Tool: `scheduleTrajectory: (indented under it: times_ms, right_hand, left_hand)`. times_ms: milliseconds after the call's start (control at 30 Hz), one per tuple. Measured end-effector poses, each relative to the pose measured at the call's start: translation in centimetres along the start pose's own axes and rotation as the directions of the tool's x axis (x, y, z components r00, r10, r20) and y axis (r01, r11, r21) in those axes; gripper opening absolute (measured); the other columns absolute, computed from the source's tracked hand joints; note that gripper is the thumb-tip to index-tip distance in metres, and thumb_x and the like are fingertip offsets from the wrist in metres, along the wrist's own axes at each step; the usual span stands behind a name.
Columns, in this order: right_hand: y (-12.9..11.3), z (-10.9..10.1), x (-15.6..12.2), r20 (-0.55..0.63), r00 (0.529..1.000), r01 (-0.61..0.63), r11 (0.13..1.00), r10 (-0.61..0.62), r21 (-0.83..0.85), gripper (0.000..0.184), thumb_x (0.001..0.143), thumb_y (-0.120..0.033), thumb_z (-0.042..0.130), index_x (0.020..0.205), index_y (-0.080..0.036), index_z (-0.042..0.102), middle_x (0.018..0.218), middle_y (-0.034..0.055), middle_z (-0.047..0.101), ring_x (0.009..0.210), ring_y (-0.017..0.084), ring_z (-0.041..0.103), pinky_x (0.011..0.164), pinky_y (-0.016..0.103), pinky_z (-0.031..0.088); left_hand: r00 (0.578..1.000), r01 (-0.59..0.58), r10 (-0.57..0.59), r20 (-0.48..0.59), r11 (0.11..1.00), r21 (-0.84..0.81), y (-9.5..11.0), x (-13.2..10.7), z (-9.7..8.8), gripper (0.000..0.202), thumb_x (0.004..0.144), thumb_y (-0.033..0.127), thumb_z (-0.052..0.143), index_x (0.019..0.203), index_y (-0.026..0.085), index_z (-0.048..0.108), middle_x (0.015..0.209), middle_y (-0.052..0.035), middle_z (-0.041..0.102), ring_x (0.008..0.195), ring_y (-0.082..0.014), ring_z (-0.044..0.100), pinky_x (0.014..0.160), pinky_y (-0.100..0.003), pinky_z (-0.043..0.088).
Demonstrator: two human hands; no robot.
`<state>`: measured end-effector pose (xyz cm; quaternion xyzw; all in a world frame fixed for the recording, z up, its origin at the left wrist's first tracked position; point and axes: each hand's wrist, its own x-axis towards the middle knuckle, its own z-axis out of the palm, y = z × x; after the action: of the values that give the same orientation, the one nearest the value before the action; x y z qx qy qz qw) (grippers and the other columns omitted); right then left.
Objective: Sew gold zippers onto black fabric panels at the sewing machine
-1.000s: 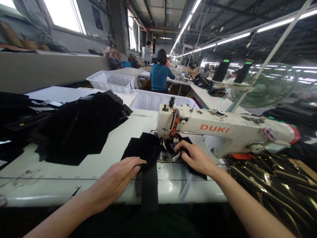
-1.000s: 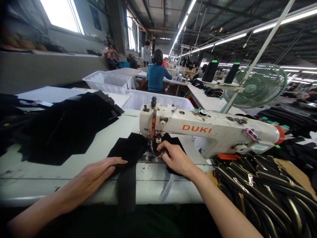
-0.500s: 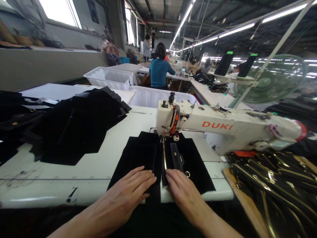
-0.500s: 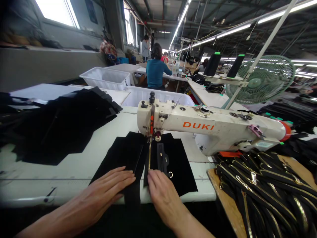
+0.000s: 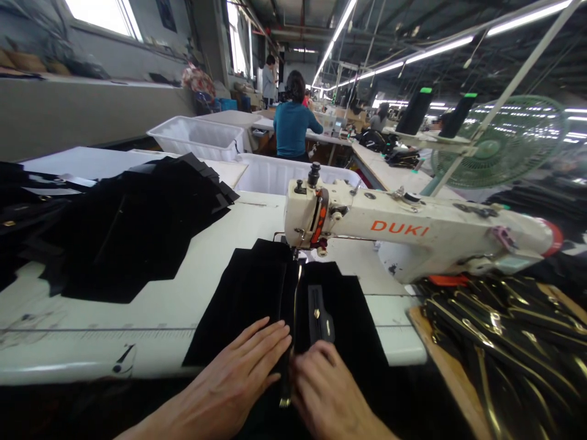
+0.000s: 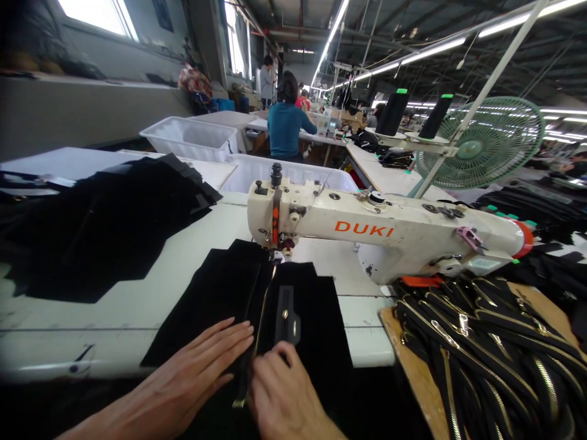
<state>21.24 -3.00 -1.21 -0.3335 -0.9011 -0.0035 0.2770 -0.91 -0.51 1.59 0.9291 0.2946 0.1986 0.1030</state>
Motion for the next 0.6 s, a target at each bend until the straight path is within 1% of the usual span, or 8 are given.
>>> scheduleTrajectory:
  times_ms: [33, 100, 233, 300, 400, 467, 533, 600]
  right_hand:
    - [-0.5, 0.5, -0.6, -0.061, 0.998, 0.027, 0.999, -0.026, 0.019, 0.026, 0.098, -0.008, 0.038, 0.095, -0.015, 0.063, 0.084, 0.0056, 0.067, 0.076, 0.018, 0.062, 0.076, 0.035, 0.052]
    - [-1.0, 0.7, -1.5, -0.112, 0.993, 0.031, 0.999, -0.030, 0.013, 0.032, 0.100, -0.007, 0.032, 0.093, -0.016, 0.063, 0.080, 0.0040, 0.068, 0.072, 0.017, 0.063, 0.073, 0.032, 0.053]
    - [0.1, -1.2, -1.7, -0.057, 0.998, 0.015, 0.999, -0.017, -0.042, 0.031, 0.098, -0.002, 0.033, 0.113, -0.010, 0.059, 0.099, 0.0099, 0.069, 0.092, 0.020, 0.065, 0.097, 0.039, 0.051]
    - [1.1, -2.1, -1.2, -0.043, 0.996, -0.074, 0.997, 0.072, -0.038, 0.029, 0.098, -0.003, 0.036, 0.116, -0.011, 0.056, 0.105, 0.0111, 0.066, 0.102, 0.022, 0.063, 0.108, 0.049, 0.043]
    - [2.2, -2.5, -0.3, 0.007, 0.979, -0.203, 0.979, 0.203, -0.006, 0.029, 0.098, -0.005, 0.036, 0.117, -0.016, 0.055, 0.115, 0.0118, 0.063, 0.116, 0.024, 0.057, 0.111, 0.056, 0.038]
    - [2.6, -2.6, 0.5, 0.081, 0.984, -0.166, 0.980, 0.157, 0.106, 0.023, 0.099, -0.008, 0.041, 0.115, -0.016, 0.056, 0.121, 0.0118, 0.061, 0.122, 0.024, 0.053, 0.110, 0.051, 0.041]
    - [3.2, -3.0, 1.4, 0.164, 0.985, -0.099, 0.957, 0.055, 0.273, 0.015, 0.099, -0.022, 0.052, 0.112, -0.016, 0.058, 0.122, 0.0119, 0.061, 0.125, 0.024, 0.051, 0.110, 0.044, 0.042]
    - [4.1, -3.6, 2.2, 0.227, 0.973, -0.058, 0.902, -0.045, 0.427, 0.023, 0.098, -0.037, 0.055, 0.108, -0.017, 0.062, 0.119, 0.0108, 0.062, 0.124, 0.024, 0.052, 0.108, 0.040, 0.043]
  left_hand:
    - [1.000, -0.004, 0.004, 0.005, 1.000, -0.006, -0.1, 0.0, 0.1, 0.050, 0.101, 0.015, 0.046, 0.150, 0.019, 0.034, 0.147, -0.0104, 0.048, 0.135, -0.0243, 0.044, 0.115, -0.042, 0.034]
    - [1.000, 0.004, -0.004, 0.000, 1.000, -0.019, -0.2, -0.1, 0.3, 0.049, 0.101, 0.016, 0.045, 0.149, 0.019, 0.036, 0.146, -0.0098, 0.049, 0.135, -0.0240, 0.044, 0.115, -0.042, 0.033]
    - [0.995, 0.094, -0.096, -0.040, 0.995, -0.044, -0.7, -0.3, 0.1, 0.043, 0.102, 0.018, 0.041, 0.145, 0.023, 0.040, 0.146, -0.0054, 0.049, 0.135, -0.0218, 0.044, 0.113, -0.040, 0.037]
    - [0.990, 0.135, -0.137, -0.039, 0.990, -0.042, -0.9, -0.4, -0.6, 0.041, 0.102, 0.021, 0.043, 0.142, 0.026, 0.044, 0.145, -0.0033, 0.051, 0.134, -0.0227, 0.046, 0.112, -0.041, 0.039]
    - [0.989, 0.150, -0.150, -0.009, 0.988, -0.039, -1.1, -0.3, -2.0, 0.043, 0.097, 0.032, 0.054, 0.140, 0.029, 0.048, 0.140, -0.0039, 0.056, 0.128, -0.0267, 0.052, 0.109, -0.043, 0.043]
    - [0.988, 0.152, -0.153, -0.004, 0.987, -0.056, -1.1, 0.2, -2.7, 0.049, 0.093, 0.040, 0.060, 0.140, 0.027, 0.049, 0.138, -0.0063, 0.057, 0.124, -0.0286, 0.055, 0.105, -0.043, 0.047]
    - [0.990, 0.139, -0.139, 0.001, 0.987, -0.082, -1.0, 1.2, -3.0, 0.052, 0.092, 0.043, 0.061, 0.139, 0.025, 0.050, 0.140, -0.0078, 0.055, 0.125, -0.0290, 0.053, 0.105, -0.043, 0.046]
    - [0.995, 0.098, -0.095, 0.039, 0.990, -0.099, -1.1, 2.6, -2.8, 0.049, 0.095, 0.039, 0.057, 0.141, 0.024, 0.047, 0.145, -0.0070, 0.050, 0.131, -0.0270, 0.047, 0.111, -0.044, 0.039]
